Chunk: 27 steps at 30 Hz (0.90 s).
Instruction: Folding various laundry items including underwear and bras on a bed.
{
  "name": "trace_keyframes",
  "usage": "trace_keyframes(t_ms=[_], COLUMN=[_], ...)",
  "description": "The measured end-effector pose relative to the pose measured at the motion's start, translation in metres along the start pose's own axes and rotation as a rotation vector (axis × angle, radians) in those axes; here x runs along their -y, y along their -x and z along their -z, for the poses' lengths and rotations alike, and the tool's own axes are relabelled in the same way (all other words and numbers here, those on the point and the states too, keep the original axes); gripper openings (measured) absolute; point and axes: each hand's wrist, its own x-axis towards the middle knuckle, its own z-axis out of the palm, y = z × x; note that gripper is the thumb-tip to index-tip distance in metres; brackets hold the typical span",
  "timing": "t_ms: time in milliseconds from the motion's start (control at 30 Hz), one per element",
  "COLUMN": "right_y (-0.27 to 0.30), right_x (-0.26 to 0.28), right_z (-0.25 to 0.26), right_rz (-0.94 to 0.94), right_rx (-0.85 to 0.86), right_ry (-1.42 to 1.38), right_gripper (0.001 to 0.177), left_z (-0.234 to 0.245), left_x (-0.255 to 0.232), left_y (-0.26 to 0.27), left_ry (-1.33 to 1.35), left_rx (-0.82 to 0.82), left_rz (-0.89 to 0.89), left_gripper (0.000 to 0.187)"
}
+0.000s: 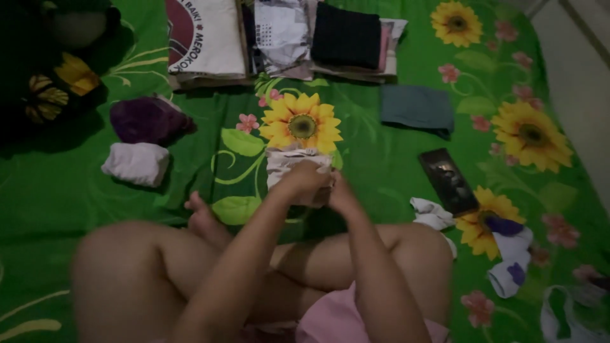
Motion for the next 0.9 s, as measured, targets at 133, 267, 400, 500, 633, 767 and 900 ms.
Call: trace_keyframes(t_ms=[133,267,400,500,633,767,900], right_y=[0.003,-0.002,0.014,0.018,0.004,0.0,0.039], right_x=[0.017,0.016,0.07,0.082,0.046,0.034,0.16], right_z=[0.0,-0.003,0.002,0.001,-0.003,-0.001,0.01], right_rz=[-0.111,-0.114,-0.186,-0.272,-0.278,-0.233,-0.424], right_rx=[-0.009,0.003,0.017,0.026,0.006,0.05,0.119], right_ry=[0.155,0.098,0.142,0.135,0.133,-0.171,-0.439], right_gripper=[0.062,0.059,0.048,0.044,0.041,0.039,0.025], left_z=[0.011,0.027,0.068,0.048,0.029,0.017,-0.01], left_x=[-0.006,-0.041,-0.011,-0.002,0.014,0.027,0.006], left_y=[0.016,0.04,0.004,0.042,0.044,0.043,0.101], left_ry=[0.051,-0.553,-0.96,-1.381,-1.194,-1.369,-1.14], left_rx=[0.064,0.052,-0.074,-0.643,-0.608,-0.561,-0.533], left_rz=[-0.048,-0.281,-0.553,-1.124,-1.039,-0.792,-1.145], left_gripper=[0.03,0.049,0.046,0.033,0.028,0.031,0.069])
